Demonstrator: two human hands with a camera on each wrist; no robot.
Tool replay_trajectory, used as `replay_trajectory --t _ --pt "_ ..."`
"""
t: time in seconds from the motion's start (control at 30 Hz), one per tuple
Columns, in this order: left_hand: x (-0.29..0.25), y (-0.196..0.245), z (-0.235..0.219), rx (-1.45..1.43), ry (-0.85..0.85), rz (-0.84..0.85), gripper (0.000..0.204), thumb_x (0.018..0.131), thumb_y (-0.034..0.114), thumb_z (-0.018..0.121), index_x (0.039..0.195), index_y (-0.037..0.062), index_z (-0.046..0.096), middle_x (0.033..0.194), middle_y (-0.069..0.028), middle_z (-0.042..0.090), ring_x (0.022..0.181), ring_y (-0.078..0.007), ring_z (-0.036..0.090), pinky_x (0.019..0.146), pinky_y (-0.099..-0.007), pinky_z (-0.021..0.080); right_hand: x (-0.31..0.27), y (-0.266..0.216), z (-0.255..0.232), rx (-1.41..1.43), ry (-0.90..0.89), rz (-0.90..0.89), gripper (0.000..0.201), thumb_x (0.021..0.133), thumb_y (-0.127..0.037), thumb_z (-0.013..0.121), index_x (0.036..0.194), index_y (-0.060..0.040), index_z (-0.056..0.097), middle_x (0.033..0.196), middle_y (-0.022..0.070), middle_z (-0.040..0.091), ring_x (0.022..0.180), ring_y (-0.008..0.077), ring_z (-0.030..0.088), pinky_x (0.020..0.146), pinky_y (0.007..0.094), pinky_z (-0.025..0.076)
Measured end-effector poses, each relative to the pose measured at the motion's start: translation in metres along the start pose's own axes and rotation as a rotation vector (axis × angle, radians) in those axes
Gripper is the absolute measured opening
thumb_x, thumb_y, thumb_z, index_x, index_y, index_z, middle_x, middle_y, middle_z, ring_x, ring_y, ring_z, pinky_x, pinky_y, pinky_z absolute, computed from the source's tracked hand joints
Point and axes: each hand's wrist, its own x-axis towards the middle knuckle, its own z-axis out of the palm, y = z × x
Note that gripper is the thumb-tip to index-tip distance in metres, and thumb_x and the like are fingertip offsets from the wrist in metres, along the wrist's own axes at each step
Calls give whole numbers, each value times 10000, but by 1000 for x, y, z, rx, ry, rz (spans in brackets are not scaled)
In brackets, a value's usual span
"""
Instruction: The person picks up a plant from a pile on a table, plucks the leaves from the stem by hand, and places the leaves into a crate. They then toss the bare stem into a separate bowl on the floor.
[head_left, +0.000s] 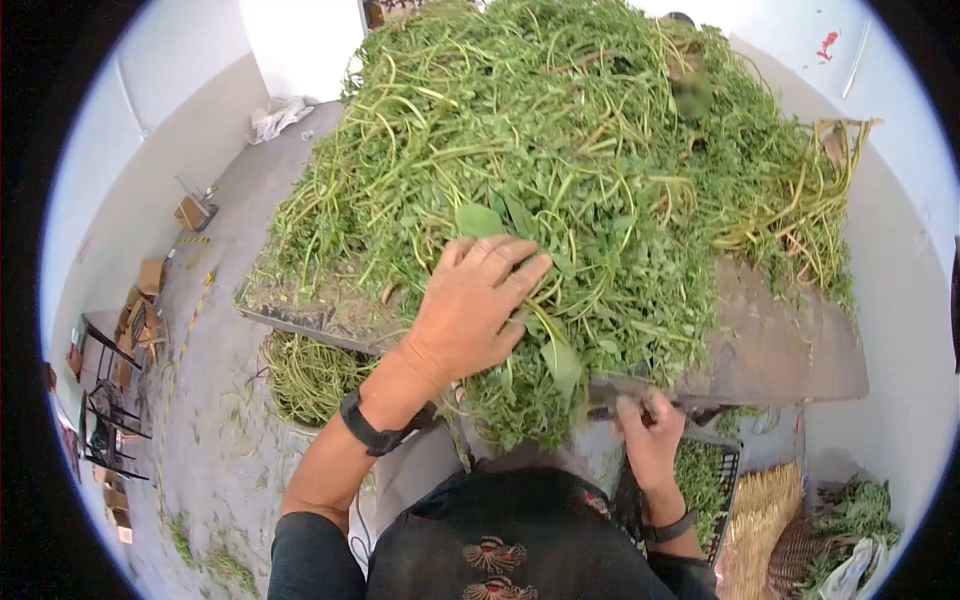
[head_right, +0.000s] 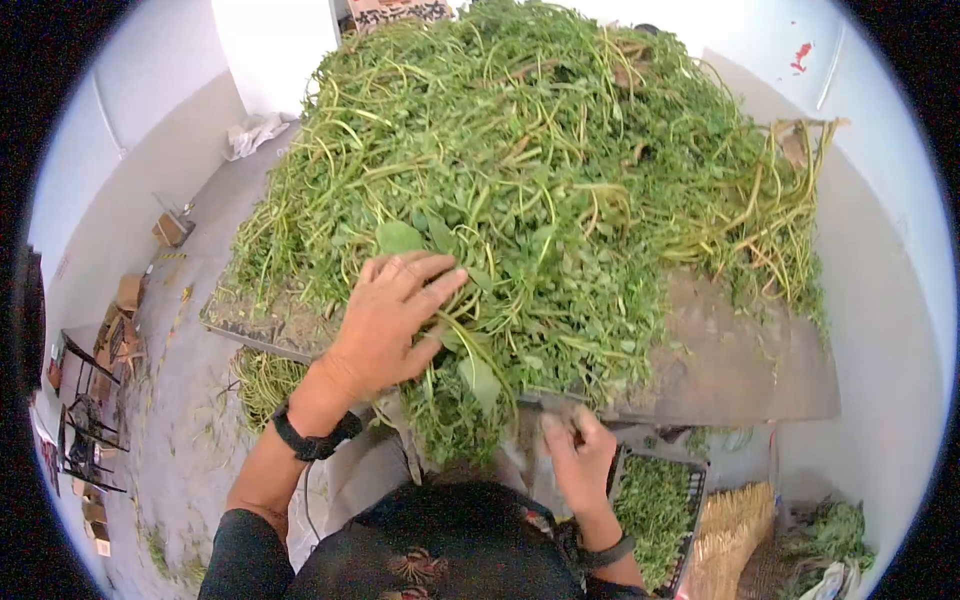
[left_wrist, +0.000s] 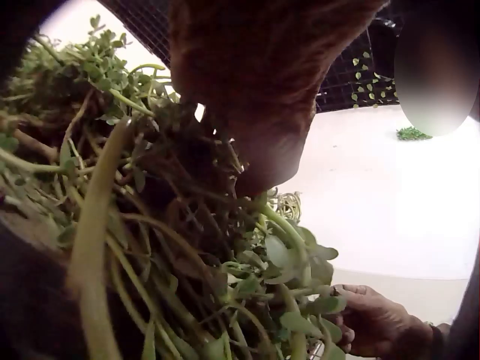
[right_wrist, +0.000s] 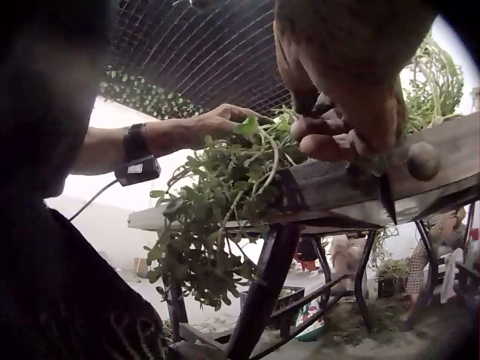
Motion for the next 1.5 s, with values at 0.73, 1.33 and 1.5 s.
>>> replay_trajectory --t 0.73,1.33,1.5 --pt "-59 13 7 -118 176 -179 620 640 46 717 1197 97 449 1286 -110 449 1175 -308 430 930 -430 310 24 -31 47 310 -22 -69 453 817 -36 611 1214 22 400 919 83 565 639 85 549 531 211 488" --pt "-100 16 25 14 132 -303 355 651 60 672 999 100 611 816 -46 545 726 -242 504 621 -352 373 15 -33 57 -27 72 -203 349 775 -70 673 1105 -23 566 909 58 577 742 95 544 647 205 461" --pt "-95 42 0 -30 59 -80 373 691 157 655 1054 88 607 804 -9 535 717 -186 514 627 -334 385 1 -47 80 -325 -128 -670 361 663 20 689 1009 -63 627 933 97 540 761 210 565 679 268 477"
